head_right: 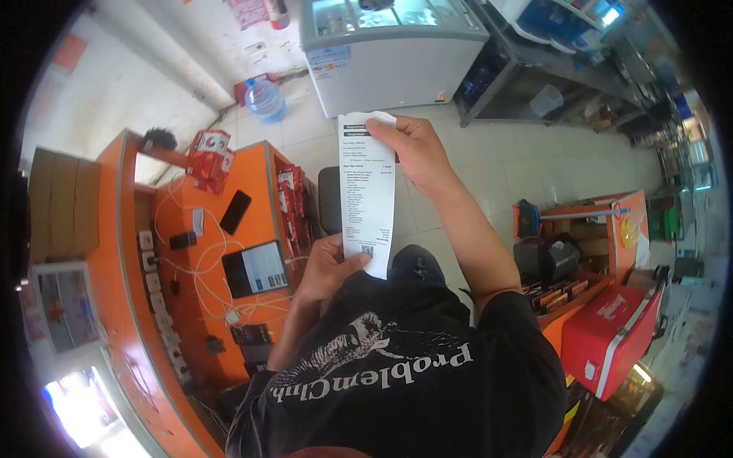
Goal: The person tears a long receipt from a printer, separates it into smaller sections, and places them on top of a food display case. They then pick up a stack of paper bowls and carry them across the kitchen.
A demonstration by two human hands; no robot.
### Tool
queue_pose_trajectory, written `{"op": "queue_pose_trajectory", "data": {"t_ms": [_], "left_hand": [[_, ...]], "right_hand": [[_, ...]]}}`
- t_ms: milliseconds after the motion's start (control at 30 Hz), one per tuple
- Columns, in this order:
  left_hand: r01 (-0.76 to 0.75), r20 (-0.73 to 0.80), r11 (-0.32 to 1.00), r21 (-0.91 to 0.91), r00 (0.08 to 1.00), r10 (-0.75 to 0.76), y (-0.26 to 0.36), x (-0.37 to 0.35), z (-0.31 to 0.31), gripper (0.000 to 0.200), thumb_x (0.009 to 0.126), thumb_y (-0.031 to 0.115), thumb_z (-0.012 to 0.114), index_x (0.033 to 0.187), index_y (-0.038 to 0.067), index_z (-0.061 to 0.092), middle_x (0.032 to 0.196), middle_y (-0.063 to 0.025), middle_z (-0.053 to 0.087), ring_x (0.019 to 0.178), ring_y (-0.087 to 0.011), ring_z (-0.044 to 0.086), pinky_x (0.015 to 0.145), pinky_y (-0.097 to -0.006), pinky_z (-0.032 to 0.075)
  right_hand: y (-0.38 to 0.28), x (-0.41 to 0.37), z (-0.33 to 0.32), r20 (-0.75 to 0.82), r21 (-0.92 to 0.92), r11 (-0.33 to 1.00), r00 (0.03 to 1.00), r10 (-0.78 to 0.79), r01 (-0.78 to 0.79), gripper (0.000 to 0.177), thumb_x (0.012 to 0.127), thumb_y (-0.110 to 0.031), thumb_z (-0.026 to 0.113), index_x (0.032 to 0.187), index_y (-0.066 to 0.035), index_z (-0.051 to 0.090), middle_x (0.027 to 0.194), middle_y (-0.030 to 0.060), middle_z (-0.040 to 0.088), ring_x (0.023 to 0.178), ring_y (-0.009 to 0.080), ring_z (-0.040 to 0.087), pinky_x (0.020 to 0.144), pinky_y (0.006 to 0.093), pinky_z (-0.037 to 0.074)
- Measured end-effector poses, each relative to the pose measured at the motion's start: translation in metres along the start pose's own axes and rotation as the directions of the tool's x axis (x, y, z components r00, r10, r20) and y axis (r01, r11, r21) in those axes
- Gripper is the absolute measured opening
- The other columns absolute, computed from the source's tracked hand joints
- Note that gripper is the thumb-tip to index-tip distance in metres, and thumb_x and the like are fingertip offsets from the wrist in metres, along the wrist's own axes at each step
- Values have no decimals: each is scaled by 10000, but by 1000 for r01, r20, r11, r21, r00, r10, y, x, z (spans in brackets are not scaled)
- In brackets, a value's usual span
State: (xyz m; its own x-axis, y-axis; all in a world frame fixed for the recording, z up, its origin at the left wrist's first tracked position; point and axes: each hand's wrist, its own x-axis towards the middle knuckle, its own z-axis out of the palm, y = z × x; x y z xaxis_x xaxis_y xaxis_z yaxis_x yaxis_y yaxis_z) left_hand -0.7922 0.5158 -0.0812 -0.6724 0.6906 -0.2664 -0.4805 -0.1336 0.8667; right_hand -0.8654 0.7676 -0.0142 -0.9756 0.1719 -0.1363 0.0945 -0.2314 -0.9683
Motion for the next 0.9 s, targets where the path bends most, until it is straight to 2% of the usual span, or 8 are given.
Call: {"op": "queue_pose_trajectory", "data": {"t_ms": [267,367,567,700,900], "left_hand": [[53,143,991,126,987,-71,19,41,31,329,979,-6,730,1300,-58,688,1153,-97,772,1021,-125,703,930,-304,566],[63,171,991,120,982,-84,21,63,59,339,968,-26,737,1300,-61,682,1162,-107,770,1020,-134,706,926,-306,569],[127,243,969,210,954,-177,7,112,137,330,957,-67,730,1283,-71,676,1201,-129,759,1063,-159,716,956,-323,583],[89,296,953,290,938,-178,-13,146,217,348,961,-70,722,1303,-76,657,1212,-135,756,1094,-171,716,978,-331,582],[82,427,935,344,874,-233,-47,190,309,373,952,-65,728,1315,-77,644,1221,-141,751,1104,-180,716,1000,-330,570]], "right_hand": [[-26,-15,-56,-109,28,995,989,-96,100,346,1030,-272,712,1124,55,775,959,81,786,831,117,723,744,256,554],[-34,-23,-87,-164,38,987,975,-149,157,356,1033,-288,712,1112,51,783,953,81,788,825,115,724,740,252,557],[-50,-50,-181,-246,36,978,950,-191,206,344,1045,-285,697,1117,41,784,948,71,789,805,105,722,725,258,565],[-68,-85,-262,-339,54,964,912,-229,262,344,1062,-279,674,1143,39,775,948,68,788,802,102,722,712,258,568],[-65,-144,-363,-509,-74,923,782,-361,378,332,1090,-267,636,1210,18,758,954,59,790,808,87,724,691,255,570]]}}
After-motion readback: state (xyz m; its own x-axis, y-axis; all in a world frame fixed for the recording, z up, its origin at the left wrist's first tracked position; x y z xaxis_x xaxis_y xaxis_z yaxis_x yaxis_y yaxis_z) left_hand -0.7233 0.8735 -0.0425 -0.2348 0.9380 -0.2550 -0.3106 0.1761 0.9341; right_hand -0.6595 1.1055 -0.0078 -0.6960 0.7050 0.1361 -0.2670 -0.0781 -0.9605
